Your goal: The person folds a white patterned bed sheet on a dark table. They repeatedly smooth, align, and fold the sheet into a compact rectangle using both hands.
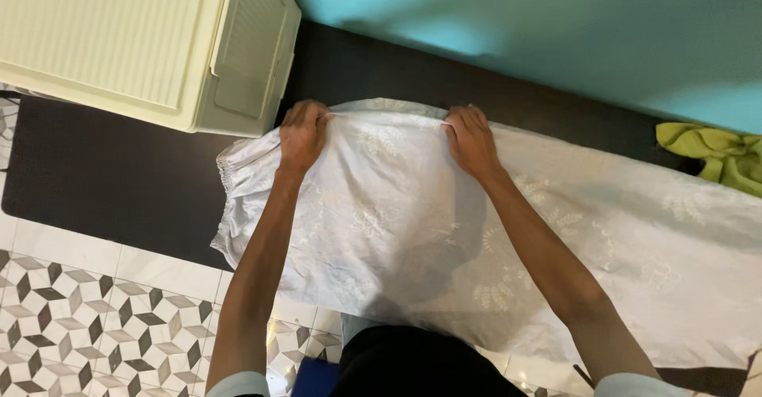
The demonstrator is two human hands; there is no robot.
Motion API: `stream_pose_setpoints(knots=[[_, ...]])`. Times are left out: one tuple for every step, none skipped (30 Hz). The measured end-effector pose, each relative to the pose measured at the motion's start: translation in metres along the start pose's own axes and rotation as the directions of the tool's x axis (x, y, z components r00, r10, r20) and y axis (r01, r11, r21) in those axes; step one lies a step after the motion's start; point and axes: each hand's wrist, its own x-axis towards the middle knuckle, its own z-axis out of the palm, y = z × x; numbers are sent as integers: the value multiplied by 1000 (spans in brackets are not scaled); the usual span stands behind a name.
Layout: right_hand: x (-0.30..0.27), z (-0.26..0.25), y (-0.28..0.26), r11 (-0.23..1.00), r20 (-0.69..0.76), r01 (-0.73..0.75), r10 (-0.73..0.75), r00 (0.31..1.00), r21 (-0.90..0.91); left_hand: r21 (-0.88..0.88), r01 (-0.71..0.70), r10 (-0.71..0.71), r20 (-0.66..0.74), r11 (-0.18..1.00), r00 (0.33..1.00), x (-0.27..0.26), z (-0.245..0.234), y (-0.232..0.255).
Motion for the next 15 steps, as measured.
stream_pose_setpoints(knots=[[2, 0, -1, 999, -27, 4, -2, 1000, 51, 16, 56, -57, 55, 998, 997, 2, 3, -3], [4, 0, 0, 999, 0, -44, 44, 999, 32, 33, 111, -114, 109, 993, 987, 4, 7, -5], [6, 0, 2, 996, 26, -90, 90, 996, 11, 53, 165, -171, 162, 985, 972, 7, 12, -9], [9, 2, 5, 991, 48, -135, 136, 990, -11, 67, 158, -168, 168, 985, 971, 11, 15, -14], [12, 5, 9, 984, 97, -178, 179, 979, -19, 80, 152, -164, 175, 985, 971, 15, 18, -19], [15, 8, 14, 976, 147, -217, 219, 965, -29, 94, 148, -164, 180, 984, 970, 18, 21, -23], [18, 11, 19, 966, 196, -255, 258, 946, -41, 114, 185, -208, 240, 976, 948, 21, 24, -26], [18, 14, 23, 975, 180, -218, 222, 958, -41, 136, 219, -251, 299, 966, 920, 23, 25, -28], [18, 18, 26, 983, 165, -181, 186, 969, -42, 160, 252, -294, 357, 955, 887, 25, 26, -29], [16, 22, 30, 988, 149, -147, 153, 977, -46, 141, 222, -259, 350, 965, 900, 25, 27, -29], [13, 25, 34, 986, 119, -161, 165, 979, -36, 123, 192, -223, 344, 974, 912, 25, 27, -28], [10, 31, 35, 985, 90, -171, 173, 981, -23, 109, 164, -191, 334, 980, 923, 23, 26, -26], [8, 35, 36, 983, 61, -181, 181, 982, -9, 69, 143, -157, 313, 987, 937, 23, 24, -26], [5, 39, 37, 969, 107, -244, 247, 963, -44, 26, 122, -124, 292, 992, 948, 21, 21, -25], [4, 42, 38, 949, 150, -304, 313, 938, -82, -15, 99, -91, 269, 995, 959, 19, 20, -24]])
